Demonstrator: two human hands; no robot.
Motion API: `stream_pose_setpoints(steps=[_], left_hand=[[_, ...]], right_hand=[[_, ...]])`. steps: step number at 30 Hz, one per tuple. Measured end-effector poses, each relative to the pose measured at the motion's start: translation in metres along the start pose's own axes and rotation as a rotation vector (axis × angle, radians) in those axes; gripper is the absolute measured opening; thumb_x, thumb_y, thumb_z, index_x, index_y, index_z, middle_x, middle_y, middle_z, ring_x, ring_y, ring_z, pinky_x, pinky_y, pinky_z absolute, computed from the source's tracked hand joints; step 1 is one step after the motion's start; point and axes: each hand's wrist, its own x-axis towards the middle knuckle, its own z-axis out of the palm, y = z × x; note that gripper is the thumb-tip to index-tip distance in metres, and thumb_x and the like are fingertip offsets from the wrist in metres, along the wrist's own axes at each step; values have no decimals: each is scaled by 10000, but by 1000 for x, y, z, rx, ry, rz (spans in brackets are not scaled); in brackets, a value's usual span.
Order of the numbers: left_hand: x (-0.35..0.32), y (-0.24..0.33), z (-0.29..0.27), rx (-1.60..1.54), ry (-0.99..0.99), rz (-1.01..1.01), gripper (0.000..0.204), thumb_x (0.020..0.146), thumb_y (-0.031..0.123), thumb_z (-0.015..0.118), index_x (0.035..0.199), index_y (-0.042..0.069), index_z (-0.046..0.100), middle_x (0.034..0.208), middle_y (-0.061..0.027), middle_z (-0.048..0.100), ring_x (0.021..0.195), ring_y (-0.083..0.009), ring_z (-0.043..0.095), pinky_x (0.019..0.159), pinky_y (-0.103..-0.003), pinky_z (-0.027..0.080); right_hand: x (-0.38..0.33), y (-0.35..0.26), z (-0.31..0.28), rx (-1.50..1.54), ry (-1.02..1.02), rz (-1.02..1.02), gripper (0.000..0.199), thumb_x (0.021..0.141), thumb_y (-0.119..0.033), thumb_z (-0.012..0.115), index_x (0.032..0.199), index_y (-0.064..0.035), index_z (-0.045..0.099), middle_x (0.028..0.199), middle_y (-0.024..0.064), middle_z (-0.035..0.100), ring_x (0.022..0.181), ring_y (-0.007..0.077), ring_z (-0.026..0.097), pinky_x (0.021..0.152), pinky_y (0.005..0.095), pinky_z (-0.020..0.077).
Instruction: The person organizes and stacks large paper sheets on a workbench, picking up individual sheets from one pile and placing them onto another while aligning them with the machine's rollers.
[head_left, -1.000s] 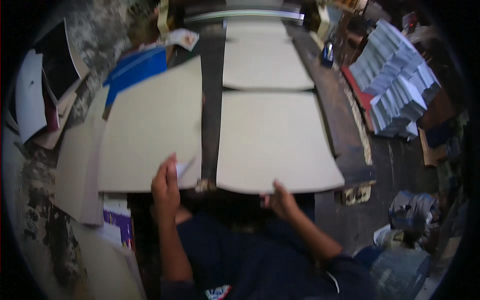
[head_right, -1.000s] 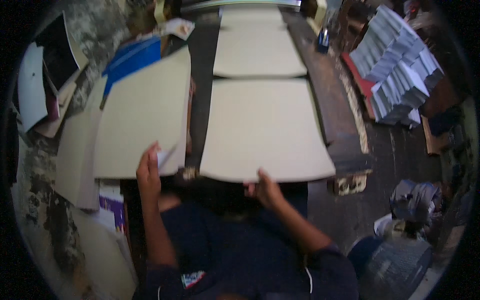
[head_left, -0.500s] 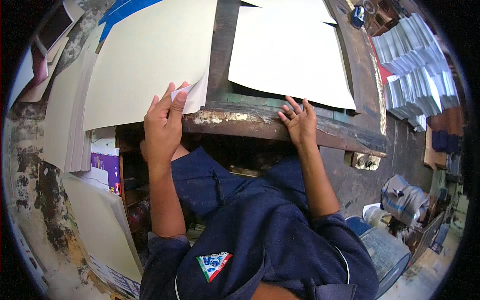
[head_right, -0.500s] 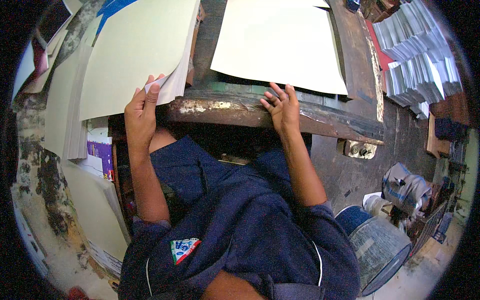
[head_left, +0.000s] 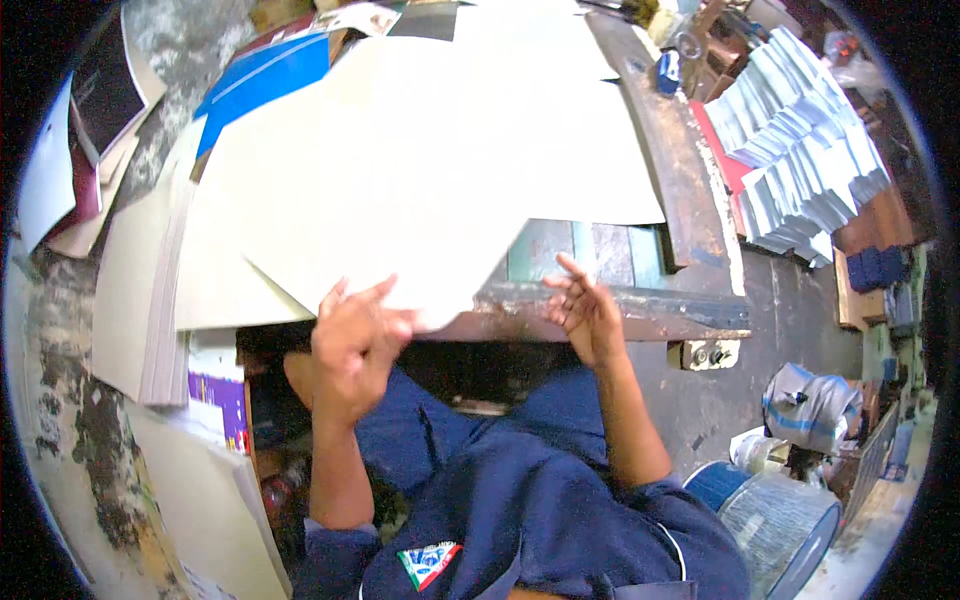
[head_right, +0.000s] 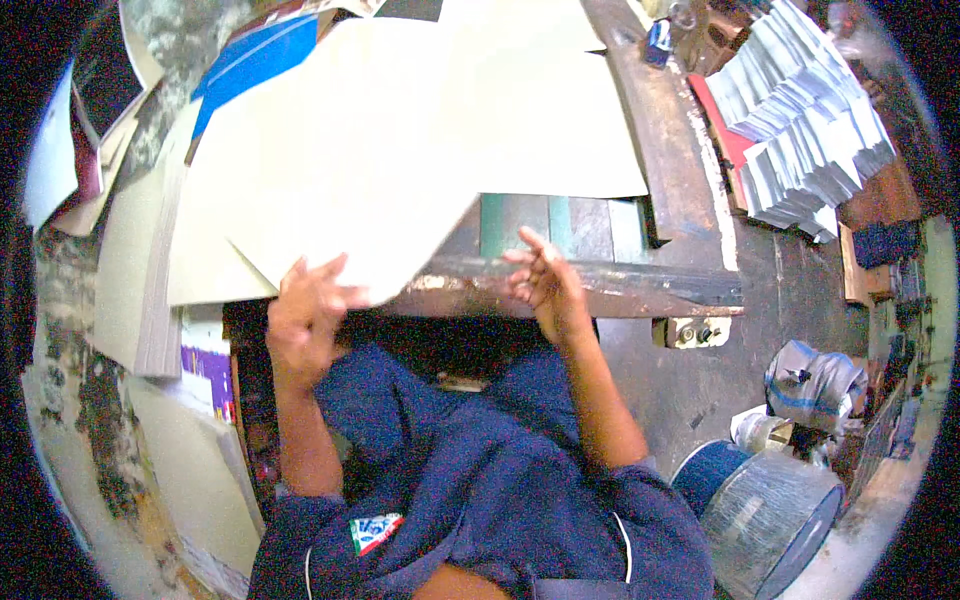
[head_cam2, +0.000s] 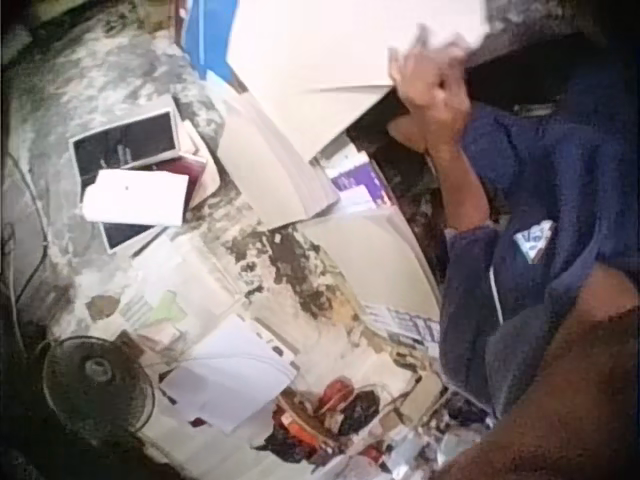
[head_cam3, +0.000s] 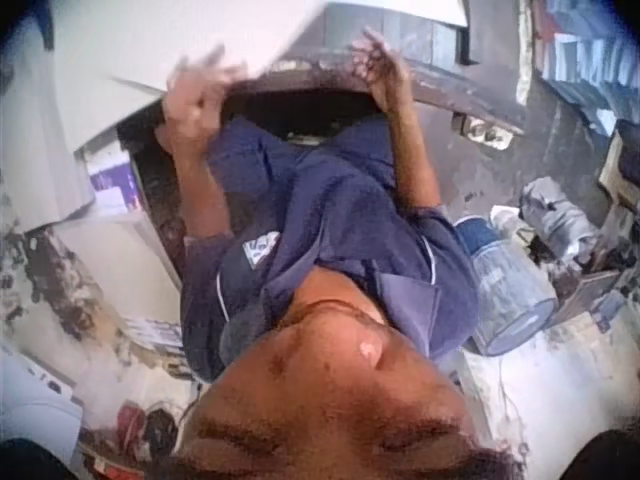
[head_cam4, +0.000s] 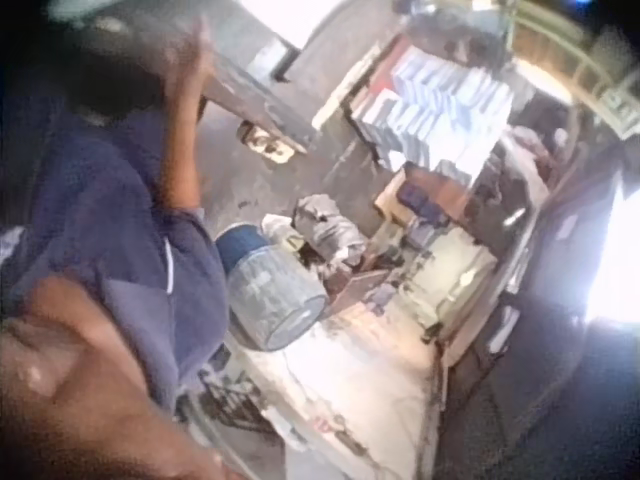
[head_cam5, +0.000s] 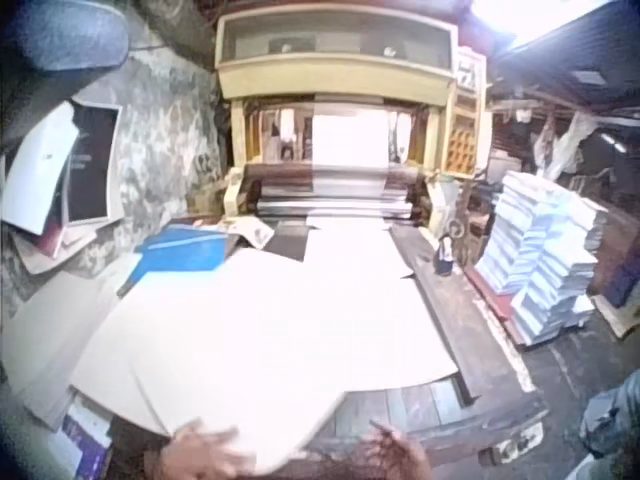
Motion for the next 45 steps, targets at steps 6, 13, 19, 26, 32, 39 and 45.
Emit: stream_pose_setpoints(steps=[6,13,19,26,32,39,45], left_hand=[[0,5,-3,98,-321,161,373,868,527,612,961,200,766,1176,6,685,1384,-310,399,1154,-615,3],[33,-31,-24,296,-162,-19,646,985,567,359,1435,114,456,1552,-117,325,1473,-363,165,1173,-551,56],[24,-63,-17,483,-269,-164,689,970,580,377,1469,105,394,1570,-131,275,1473,-368,154,1169,-551,76],[16,-62,-31,226,-249,-64,714,874,637,530,1338,96,564,1471,-119,448,1448,-331,266,1174,-535,89],[14,-65,-25,-31,9,-194,575,998,523,409,1203,47,658,1187,-120,678,1329,-322,470,1171,-514,141],[10,-54,8,291,255,-233,428,997,375,518,1116,-4,677,1107,-128,703,1169,-369,585,1138,-502,242],[11,-53,-2,3,275,-550,405,964,332,607,1110,-44,646,1020,-135,698,1070,-256,608,1038,-389,392]], right_hand=[[-21,-7,25,-47,225,120,439,860,-305,680,1114,27,542,896,105,623,751,191,622,675,314,517],[-69,48,-19,-18,153,334,348,959,-299,569,1069,31,551,837,118,619,695,187,609,608,292,489],[-113,61,-13,-38,111,443,389,988,-340,526,1148,13,503,901,156,620,769,200,606,708,384,536],[-94,57,-12,16,146,444,401,994,-387,512,1169,-26,496,900,133,625,736,179,603,745,405,528],[-62,53,-14,68,196,384,454,1025,-413,424,1216,-4,472,909,143,629,713,161,573,758,385,530],[-22,52,-24,109,242,244,468,1038,-409,366,1203,16,472,889,152,631,706,180,577,744,398,531],[-1,53,-15,96,366,102,390,1038,-353,367,1226,-16,429,1014,138,622,778,180,581,741,393,528]])
